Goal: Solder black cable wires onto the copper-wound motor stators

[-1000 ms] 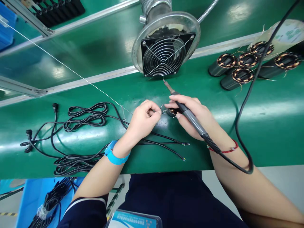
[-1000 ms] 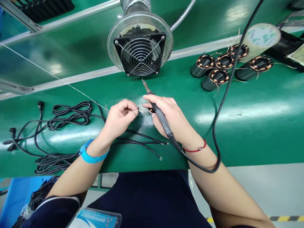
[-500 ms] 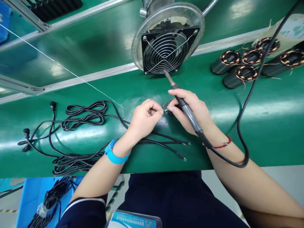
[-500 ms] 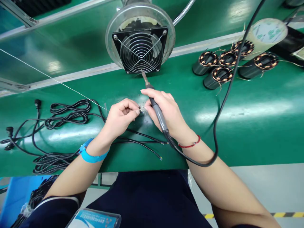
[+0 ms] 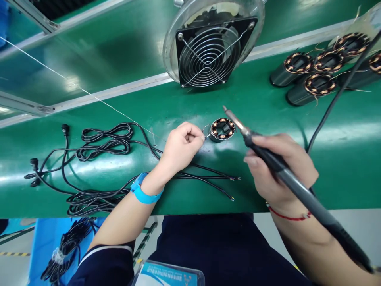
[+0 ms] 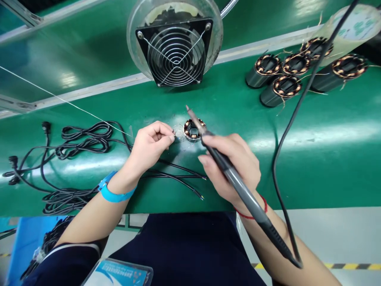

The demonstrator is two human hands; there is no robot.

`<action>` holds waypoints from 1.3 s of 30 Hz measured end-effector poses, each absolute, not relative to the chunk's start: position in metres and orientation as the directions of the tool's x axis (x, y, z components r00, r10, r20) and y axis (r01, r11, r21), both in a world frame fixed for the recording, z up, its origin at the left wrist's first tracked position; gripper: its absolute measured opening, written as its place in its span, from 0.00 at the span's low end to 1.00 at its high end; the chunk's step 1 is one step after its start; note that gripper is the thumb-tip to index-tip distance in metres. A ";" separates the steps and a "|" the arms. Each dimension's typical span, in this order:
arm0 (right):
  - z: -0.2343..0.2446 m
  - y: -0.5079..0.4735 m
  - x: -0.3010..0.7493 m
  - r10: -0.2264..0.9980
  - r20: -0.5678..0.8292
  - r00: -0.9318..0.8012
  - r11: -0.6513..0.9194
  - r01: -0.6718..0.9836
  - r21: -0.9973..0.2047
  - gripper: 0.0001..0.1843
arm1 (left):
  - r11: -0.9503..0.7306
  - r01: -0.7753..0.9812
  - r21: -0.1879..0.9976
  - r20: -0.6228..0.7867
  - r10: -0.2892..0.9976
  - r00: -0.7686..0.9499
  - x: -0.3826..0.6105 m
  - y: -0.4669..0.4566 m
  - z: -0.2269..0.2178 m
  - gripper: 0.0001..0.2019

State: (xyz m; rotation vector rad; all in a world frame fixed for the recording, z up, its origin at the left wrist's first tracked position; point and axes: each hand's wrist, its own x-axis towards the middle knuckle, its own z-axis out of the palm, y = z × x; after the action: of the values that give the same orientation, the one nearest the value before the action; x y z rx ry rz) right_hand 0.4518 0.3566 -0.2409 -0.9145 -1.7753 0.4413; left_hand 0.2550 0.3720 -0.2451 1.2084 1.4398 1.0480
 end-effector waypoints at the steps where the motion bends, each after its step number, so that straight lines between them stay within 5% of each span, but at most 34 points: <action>1: -0.243 0.355 0.452 0.727 0.664 -0.175 0.676 0.356 -0.646 0.17 | 0.145 0.174 0.974 -0.136 0.989 -0.063 0.255 0.372 -0.245 0.08; 5: -0.251 0.354 0.450 0.656 0.711 -0.254 0.754 0.266 -0.600 0.13 | 0.152 0.159 0.975 -0.142 0.987 -0.076 0.256 0.372 -0.244 0.07; 17: -0.250 0.350 0.449 0.701 0.649 -0.296 0.713 0.310 -0.629 0.11 | 0.161 0.188 0.969 -0.149 0.986 -0.077 0.257 0.372 -0.244 0.09; 39: -0.253 0.350 0.448 0.701 0.683 -0.207 0.711 0.277 -0.646 0.14 | 0.178 0.167 0.970 -0.165 0.982 -0.088 0.259 0.373 -0.241 0.09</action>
State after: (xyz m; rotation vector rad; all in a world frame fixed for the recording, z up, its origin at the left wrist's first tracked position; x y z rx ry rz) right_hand 0.4484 0.3499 -0.2534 -0.7735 -1.7874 0.4667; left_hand 0.2585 0.3731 -0.2411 1.1679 1.4682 1.0437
